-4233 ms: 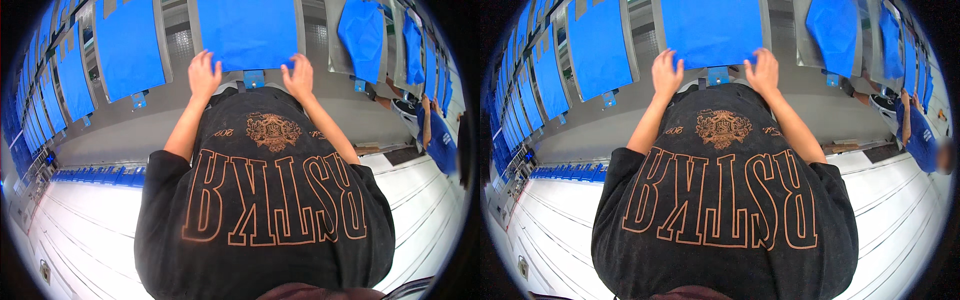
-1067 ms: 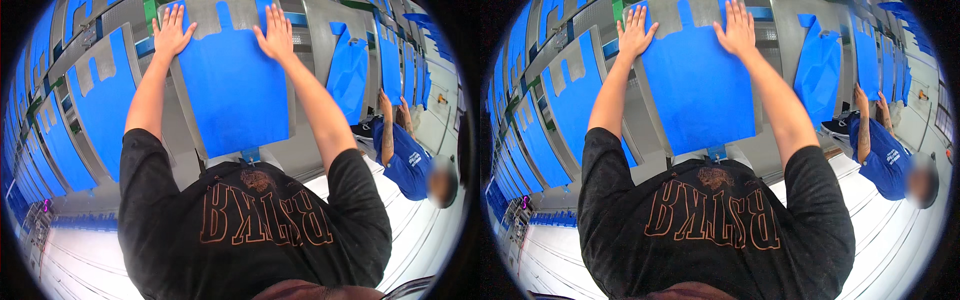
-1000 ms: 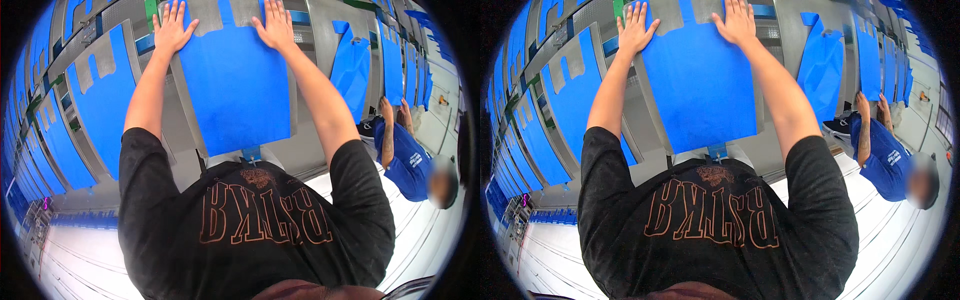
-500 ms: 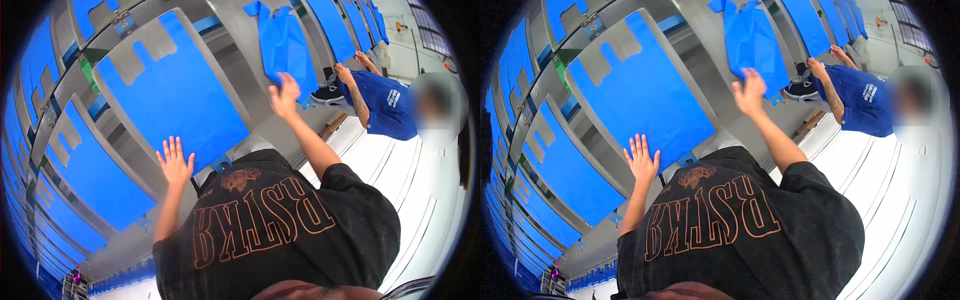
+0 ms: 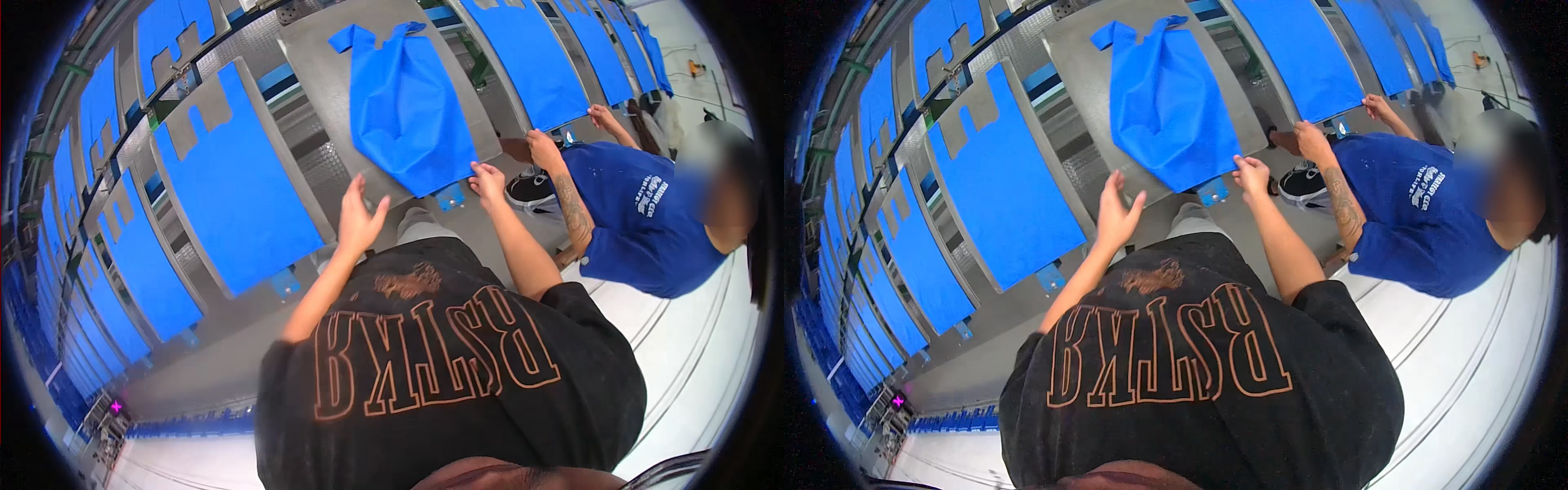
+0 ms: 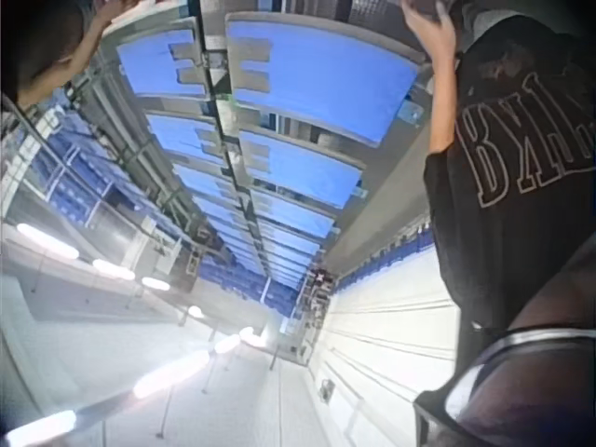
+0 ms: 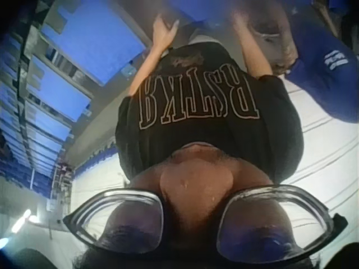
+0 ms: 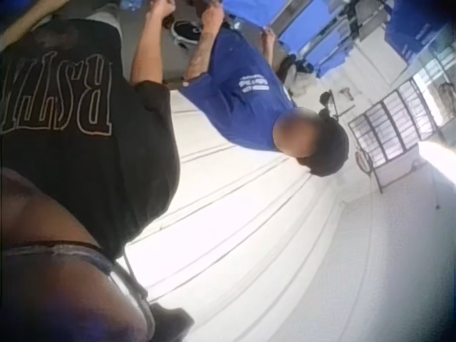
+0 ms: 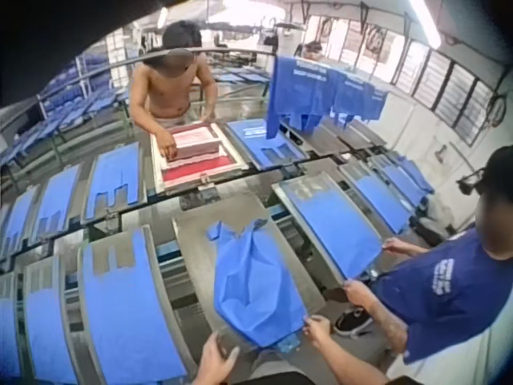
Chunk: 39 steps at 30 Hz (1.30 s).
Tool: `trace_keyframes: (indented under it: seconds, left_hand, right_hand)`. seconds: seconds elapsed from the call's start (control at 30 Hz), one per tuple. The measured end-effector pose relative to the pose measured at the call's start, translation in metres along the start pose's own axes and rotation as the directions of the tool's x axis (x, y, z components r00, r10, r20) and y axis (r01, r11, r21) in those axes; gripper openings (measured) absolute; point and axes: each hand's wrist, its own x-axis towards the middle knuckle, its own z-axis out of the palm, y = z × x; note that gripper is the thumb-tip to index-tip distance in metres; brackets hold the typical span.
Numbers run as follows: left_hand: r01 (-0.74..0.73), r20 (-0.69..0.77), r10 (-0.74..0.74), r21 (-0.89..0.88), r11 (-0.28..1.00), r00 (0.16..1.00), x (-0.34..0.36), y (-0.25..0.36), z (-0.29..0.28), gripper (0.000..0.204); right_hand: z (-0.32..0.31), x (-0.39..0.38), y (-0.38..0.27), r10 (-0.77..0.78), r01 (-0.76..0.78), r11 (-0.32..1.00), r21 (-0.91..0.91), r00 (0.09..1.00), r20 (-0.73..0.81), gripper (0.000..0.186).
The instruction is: Smoothing garments onto printing platens and moving finished garments to a conveyor line.
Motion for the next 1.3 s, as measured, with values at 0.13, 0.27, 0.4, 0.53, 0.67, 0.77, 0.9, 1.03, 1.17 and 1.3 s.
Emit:
trace_keyframes:
  seconds: [0.13,0.27,0.4,0.53,0.67,0.77,0.9,1.03,1.17,1.3]
  left_hand:
    - [0.484,-0.264,-0.519,-0.188,0.855,0.813,0.069,-0.008,0.058,0.087]
    - [0.462,0.003,-0.664,-0.719,0.519,0.748,0.088,-0.038,0.049,0.074]
    - [0.425,0.405,-0.308,-0.905,-0.003,0.861,0.059,0.023,0.014,0.073]
    - [0.09,0.09,-0.004,-0.988,0.126,0.996,0.028,0.048,-0.065,0.097]
    - [-0.061,-0.118,-0.161,-0.946,0.317,0.98,0.076,0.136,-0.127,0.07]
    - [0.033,0.018,-0.091,-0.984,0.173,0.996,0.094,0.15,-0.275,0.023]
    - [0.122,0.067,-0.393,-0.986,0.115,0.917,0.122,0.118,-0.369,0.013]
    - [0.092,0.005,-0.423,-0.978,0.186,0.906,0.153,0.138,-0.459,0.017]
    - [0.025,-0.09,-0.345,-0.949,0.314,0.934,0.182,0.158,-0.484,0.026]
    - [0.006,-0.146,-0.307,-0.895,0.446,0.941,0.186,0.159,-0.543,0.014]
  right_hand:
    - [0.022,-0.019,-0.003,0.06,-0.063,0.998,0.014,0.979,0.193,0.018]
    - [0.028,-0.061,-0.031,0.098,-0.284,0.934,0.216,0.786,0.611,0.025]
    - [0.008,-0.133,-0.13,-0.221,-0.26,0.852,0.454,0.608,0.763,0.068]
    - [0.024,-0.19,-0.219,-0.579,-0.095,0.768,0.633,0.321,0.75,0.075]
    - [0.061,-0.222,-0.312,-0.751,0.19,0.66,0.727,0.179,0.635,0.06]
    - [0.14,-0.307,-0.35,-0.764,0.4,0.645,0.652,0.313,0.564,0.031]
    - [0.239,-0.317,-0.368,-0.746,0.24,0.665,0.708,0.173,0.642,0.024]
    - [0.298,-0.366,-0.42,-0.686,0.492,0.722,0.487,0.416,0.597,0.023]
    - [0.302,-0.37,-0.452,-0.697,0.487,0.713,0.505,0.408,0.59,0.028]
    - [0.32,-0.386,-0.475,-0.438,-0.109,0.892,0.439,0.034,0.898,0.028]
